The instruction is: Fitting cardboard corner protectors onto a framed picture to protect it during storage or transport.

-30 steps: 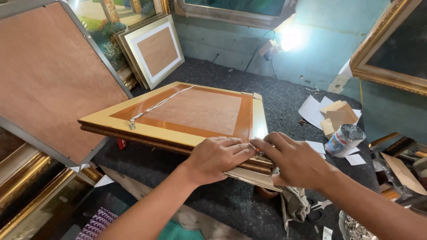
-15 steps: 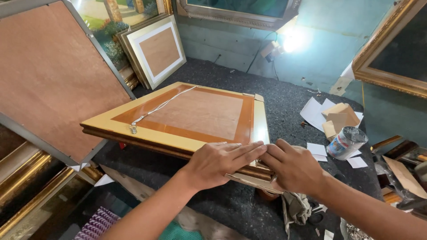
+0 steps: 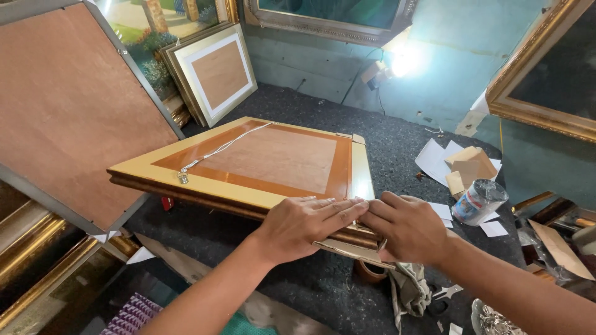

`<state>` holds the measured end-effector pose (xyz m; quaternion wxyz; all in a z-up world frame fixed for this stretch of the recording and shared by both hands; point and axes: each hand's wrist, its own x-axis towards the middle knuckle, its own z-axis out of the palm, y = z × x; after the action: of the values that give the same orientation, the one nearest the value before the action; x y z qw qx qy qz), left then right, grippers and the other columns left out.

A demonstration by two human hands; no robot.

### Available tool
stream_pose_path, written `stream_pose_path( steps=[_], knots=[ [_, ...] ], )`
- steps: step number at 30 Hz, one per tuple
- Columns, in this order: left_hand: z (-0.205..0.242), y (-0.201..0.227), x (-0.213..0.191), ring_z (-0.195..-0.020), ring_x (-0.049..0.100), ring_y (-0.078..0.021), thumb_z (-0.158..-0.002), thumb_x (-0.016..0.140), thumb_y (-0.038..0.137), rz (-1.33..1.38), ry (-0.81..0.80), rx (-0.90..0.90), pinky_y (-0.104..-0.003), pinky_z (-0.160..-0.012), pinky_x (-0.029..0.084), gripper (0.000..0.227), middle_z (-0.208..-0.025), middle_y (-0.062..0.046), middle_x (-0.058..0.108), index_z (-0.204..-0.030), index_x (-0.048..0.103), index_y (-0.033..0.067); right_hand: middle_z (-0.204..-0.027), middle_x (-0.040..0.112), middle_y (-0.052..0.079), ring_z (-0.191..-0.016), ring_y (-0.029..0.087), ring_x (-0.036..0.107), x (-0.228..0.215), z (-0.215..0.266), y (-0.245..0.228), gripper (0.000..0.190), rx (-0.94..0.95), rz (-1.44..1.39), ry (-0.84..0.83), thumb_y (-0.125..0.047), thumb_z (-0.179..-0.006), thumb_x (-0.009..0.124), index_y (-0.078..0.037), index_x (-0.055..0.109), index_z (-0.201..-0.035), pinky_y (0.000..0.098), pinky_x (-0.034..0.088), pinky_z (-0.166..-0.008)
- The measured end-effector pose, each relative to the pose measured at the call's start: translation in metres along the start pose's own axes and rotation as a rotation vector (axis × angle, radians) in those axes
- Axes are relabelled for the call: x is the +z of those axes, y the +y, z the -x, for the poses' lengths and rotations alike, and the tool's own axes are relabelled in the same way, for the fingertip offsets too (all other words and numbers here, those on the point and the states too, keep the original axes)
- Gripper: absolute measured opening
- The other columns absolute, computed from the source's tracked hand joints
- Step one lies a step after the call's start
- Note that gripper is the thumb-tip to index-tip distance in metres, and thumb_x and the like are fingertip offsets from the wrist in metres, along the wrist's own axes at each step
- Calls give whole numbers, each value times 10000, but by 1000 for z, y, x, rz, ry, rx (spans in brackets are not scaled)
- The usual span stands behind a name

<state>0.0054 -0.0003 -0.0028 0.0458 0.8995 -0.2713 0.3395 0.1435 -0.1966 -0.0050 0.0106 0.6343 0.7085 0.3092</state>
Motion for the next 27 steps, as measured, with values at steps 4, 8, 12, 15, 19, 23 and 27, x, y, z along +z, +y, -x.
stream_pose_path(
  steps=[4,8,12,15,19,23,27],
  knots=[
    [1,0,-6,-948,619,-231,-914,373,180,-66,5,-28,-371,-745,518,453,-1282,-28,489,-1358,292,220,-801,497,64,-559,177,442,-9,-1,9,785,224,-481,-146,-715,-675,386,-99,512,-1145,285,426,-402],
    [6,-3,-2,-363,243,-113,-615,366,-131,-121,-31,25,-245,-319,169,819,-1393,-6,407,-1372,247,158,-1352,317,115,-1243,323,362,-31,6,16,902,835,-1018,-298,-684,-586,422,-154,281,-1301,472,337,-995],
    [13,-1,9,-993,592,-271,-897,428,181,-2,-115,9,-423,-750,506,377,-1180,-23,549,-1273,413,207,-539,356,33,-424,136,315,19,35,27,343,1091,-1104,185,-312,-899,341,-61,534,-769,262,265,-388],
    [14,2,9,-991,588,-279,-883,453,169,-9,-166,22,-426,-755,502,363,-1145,-27,569,-1244,438,206,-507,402,48,-424,159,333,25,33,13,381,1167,-974,94,-296,-924,305,-110,540,-689,295,292,-415],
    [11,4,8,-1023,569,-261,-880,478,193,-48,-234,11,-403,-785,493,351,-1144,-9,566,-1227,433,225,-726,562,113,-589,311,582,16,21,2,362,1060,-758,-248,-406,-803,392,-167,454,-1068,466,442,-546],
    [10,3,5,-1021,567,-267,-871,497,173,-34,-253,25,-402,-789,491,367,-1146,-23,565,-1230,436,219,-911,457,130,-676,413,574,-3,4,1,618,718,-477,-358,-188,-583,544,-88,364,-1165,500,486,-525],
    [12,2,9,-1039,552,-247,-867,508,210,-74,-270,11,-389,-803,485,382,-1159,5,555,-1239,424,228,-900,460,75,-704,306,582,3,5,3,642,504,-295,-278,-380,-649,598,-83,412,-1188,419,528,-529]
  ],
)
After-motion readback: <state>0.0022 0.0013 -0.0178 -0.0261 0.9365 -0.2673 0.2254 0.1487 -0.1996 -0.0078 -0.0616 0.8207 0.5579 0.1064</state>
